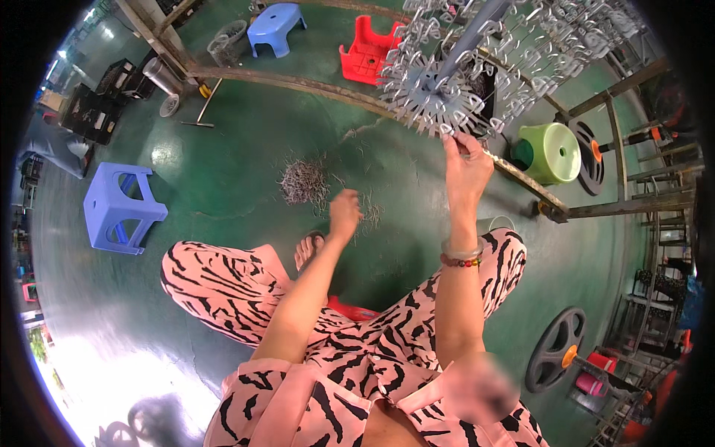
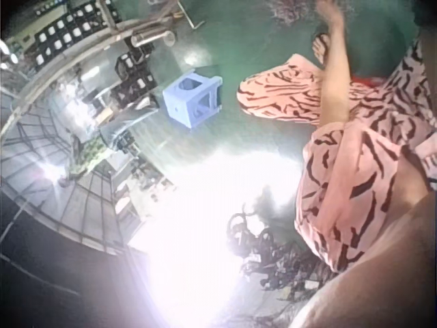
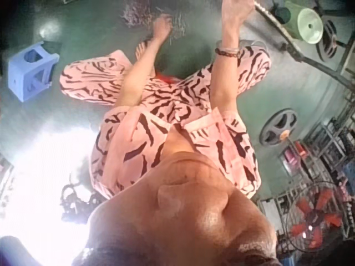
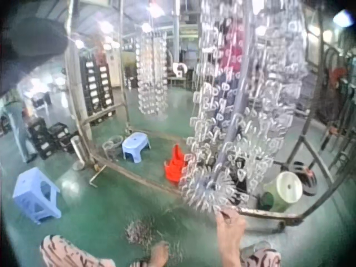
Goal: The person picks up small metal hooks from the floor and hangs them one by one onto the spokes of a large vertical circular rack.
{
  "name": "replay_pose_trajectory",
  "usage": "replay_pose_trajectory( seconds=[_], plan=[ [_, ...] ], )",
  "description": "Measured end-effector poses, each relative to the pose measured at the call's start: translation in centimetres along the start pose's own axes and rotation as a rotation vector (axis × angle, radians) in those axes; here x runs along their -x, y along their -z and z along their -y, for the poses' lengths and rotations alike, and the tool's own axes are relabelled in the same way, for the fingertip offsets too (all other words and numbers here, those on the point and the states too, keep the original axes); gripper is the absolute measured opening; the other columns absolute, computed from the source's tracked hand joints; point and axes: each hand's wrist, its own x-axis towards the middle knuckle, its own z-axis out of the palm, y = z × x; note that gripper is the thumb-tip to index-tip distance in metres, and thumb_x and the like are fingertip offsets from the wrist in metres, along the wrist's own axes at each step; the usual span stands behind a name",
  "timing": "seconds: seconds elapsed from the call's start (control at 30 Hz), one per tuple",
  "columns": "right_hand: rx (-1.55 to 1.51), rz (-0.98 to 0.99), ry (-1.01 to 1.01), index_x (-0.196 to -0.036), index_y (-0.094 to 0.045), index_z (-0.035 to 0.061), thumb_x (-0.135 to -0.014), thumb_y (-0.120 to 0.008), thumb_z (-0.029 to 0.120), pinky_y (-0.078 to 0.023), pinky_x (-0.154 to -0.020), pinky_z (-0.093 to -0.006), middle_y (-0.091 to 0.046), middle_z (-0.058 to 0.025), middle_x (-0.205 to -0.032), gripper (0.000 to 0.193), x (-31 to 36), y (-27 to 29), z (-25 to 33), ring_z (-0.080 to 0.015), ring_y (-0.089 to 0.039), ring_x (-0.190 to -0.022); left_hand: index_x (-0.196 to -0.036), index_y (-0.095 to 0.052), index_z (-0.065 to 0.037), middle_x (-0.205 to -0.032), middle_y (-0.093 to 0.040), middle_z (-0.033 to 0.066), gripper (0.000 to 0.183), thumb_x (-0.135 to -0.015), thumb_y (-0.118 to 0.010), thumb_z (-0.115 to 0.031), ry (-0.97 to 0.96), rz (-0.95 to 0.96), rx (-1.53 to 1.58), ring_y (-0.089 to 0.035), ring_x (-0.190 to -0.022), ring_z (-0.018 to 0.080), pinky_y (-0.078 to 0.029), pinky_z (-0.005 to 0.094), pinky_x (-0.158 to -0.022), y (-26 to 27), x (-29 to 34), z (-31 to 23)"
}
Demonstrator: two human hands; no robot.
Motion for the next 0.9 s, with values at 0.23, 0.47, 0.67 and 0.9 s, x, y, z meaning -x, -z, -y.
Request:
replay_pose_trajectory(
  seconds=[0.23, 0.47, 0.67, 0.9],
  plan=[
    [0.052, 0.046, -0.010, -0.088, -0.067, -0.0025, -0.075, -0.068, 0.011, -0.046, -0.061, -0.0284, -0.065, -0.0136, -0.071, 0.018, 1.4, 1.1, 1.4, -0.0178, -0.061, -0.061, -0.100, -0.060, 0.006, -0.078, -0.062, 0.0067, 0.018, -0.087, -0.056, -0.006, -0.041, 0.178, 0.685, -0.058, -0.062, 0.0116, -0.052, 0.0262, -0.057, -2.2, 1.1, -16.9],
    [0.101, 0.106, 0.011, -0.083, -0.067, -0.0002, -0.075, -0.067, 0.011, -0.046, -0.057, -0.0318, -0.064, -0.0136, -0.067, 0.014, 2.2, 3.4, 2.5, -0.0212, -0.059, -0.056, -0.093, -0.062, 0.005, -0.075, -0.061, 0.0053, 0.015, -0.086, -0.058, -0.008, -0.098, 0.292, 0.664, -0.057, -0.062, 0.0118, -0.050, 0.0261, -0.057, -3.1, 0.3, -19.9],
    [0.096, 0.165, 0.095, -0.076, -0.066, 0.0039, -0.075, -0.067, 0.017, -0.046, -0.059, -0.0391, -0.062, -0.0146, -0.069, 0.014, 1.7, 1.5, 1.2, -0.0326, -0.060, -0.064, -0.089, -0.063, 0.004, -0.070, -0.063, 0.0071, 0.013, -0.085, -0.057, -0.006, -0.209, 0.213, 0.498, -0.060, -0.058, 0.0118, -0.049, 0.0254, -0.053, -1.1, -0.7, -20.1],
    [0.130, 0.157, 0.079, -0.084, -0.067, -0.0017, -0.073, -0.072, 0.011, -0.048, -0.060, -0.0303, -0.066, -0.0150, -0.074, 0.017, 2.0, 5.3, 0.3, -0.0201, -0.063, -0.063, -0.091, -0.062, 0.006, -0.074, -0.062, 0.0068, 0.012, -0.086, -0.055, -0.003, -0.285, 0.362, 0.408, -0.059, -0.060, 0.0118, -0.051, 0.0262, -0.054, -2.1, 0.8, -21.0]
  ],
)
